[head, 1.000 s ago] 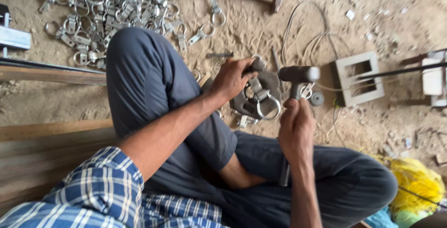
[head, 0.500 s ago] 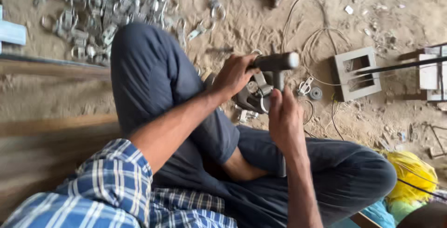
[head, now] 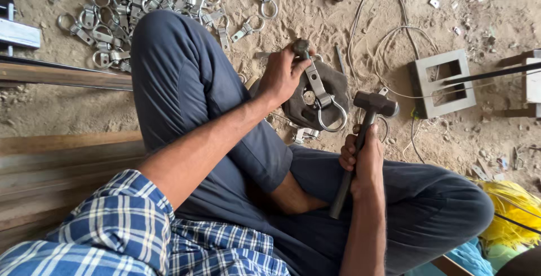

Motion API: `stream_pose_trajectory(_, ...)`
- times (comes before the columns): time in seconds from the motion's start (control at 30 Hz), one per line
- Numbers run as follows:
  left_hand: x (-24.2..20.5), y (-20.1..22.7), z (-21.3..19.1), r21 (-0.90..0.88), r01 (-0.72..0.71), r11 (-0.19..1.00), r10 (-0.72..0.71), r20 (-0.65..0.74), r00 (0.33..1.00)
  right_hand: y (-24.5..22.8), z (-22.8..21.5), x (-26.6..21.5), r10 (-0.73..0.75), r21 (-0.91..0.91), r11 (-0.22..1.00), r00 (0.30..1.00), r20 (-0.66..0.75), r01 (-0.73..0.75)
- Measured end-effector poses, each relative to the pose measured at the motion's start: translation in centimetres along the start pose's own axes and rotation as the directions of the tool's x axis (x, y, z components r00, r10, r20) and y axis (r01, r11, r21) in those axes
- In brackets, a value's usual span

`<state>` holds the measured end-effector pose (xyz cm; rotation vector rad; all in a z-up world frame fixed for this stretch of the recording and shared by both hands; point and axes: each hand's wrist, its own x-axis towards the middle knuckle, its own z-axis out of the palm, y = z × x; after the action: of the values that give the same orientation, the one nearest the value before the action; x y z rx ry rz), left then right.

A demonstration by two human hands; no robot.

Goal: The person sits on the ground and uses a hammer to strike a metal part held in their left hand. They repeatedly hit the part, occasionally adjusting its position, while surrounded by a pile of similar metal hardware.

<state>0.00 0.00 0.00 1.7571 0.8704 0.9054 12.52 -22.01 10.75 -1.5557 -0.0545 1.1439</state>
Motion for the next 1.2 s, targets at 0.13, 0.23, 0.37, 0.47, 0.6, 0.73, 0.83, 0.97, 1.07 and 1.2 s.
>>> stream_pose_trajectory(0.13,0.2,-2.1,1.6,-0.007,-0.053,0.999,0.053,0.057,0.997,0.4,-0.2,0.6,0.045,0.057,0.997,0.998,0.036,-0.047)
stream_pose_trajectory(0.23,-0.2,-2.5,1.9,0.205,-0.213,0.955,0.215,0.011,0.977,0.3,-0.1,0.8,0.059,0.055,0.997,0.998,0.023,-0.060)
stream_pose_trajectory(0.37,-0.5,-1.2,1.1,0.139,-0.136,0.981,0.131,0.041,0.990,0.1,0.4,0.3,0.043,0.031,0.999,0.999,-0.001,-0.043)
stream_pose_trajectory(0.47,-0.1,0.0,0.5,0.102,-0.039,0.994,0.030,0.089,0.996,-0.1,0.7,0.1,0.046,0.021,0.999,0.999,0.002,-0.046)
stream_pose_trajectory(0.6,0.2,1.7,-0.1,0.149,-0.059,0.987,0.037,0.152,0.988,-0.3,1.2,-0.2,0.029,-0.031,0.999,0.999,0.021,-0.028)
stream_pose_trajectory(0.73,0.4,2.5,-0.2,0.187,-0.064,0.980,0.025,0.206,0.978,-0.2,1.9,-0.9,0.019,-0.078,0.997,0.996,0.093,-0.012)
stream_pose_trajectory(0.83,0.3,2.6,-0.2,0.206,-0.126,0.970,0.082,0.209,0.974,-0.7,2.9,-1.1,0.002,-0.278,0.961,0.999,0.043,0.010)
stream_pose_trajectory(0.97,0.2,1.1,0.0,0.088,-0.062,0.994,0.046,0.176,0.983,-0.9,3.3,-1.3,-0.052,-0.289,0.955,0.995,0.082,0.074)
stream_pose_trajectory(1.07,0.9,-1.0,0.7,0.064,-0.146,0.987,0.146,0.008,0.989,-0.3,3.2,-0.9,-0.019,-0.293,0.955,0.997,0.072,0.040)
stream_pose_trajectory(1.2,0.8,-1.9,1.1,0.205,0.038,0.978,-0.056,0.085,0.995,0.1,2.8,-1.0,-0.001,-0.303,0.953,0.999,0.046,0.015)
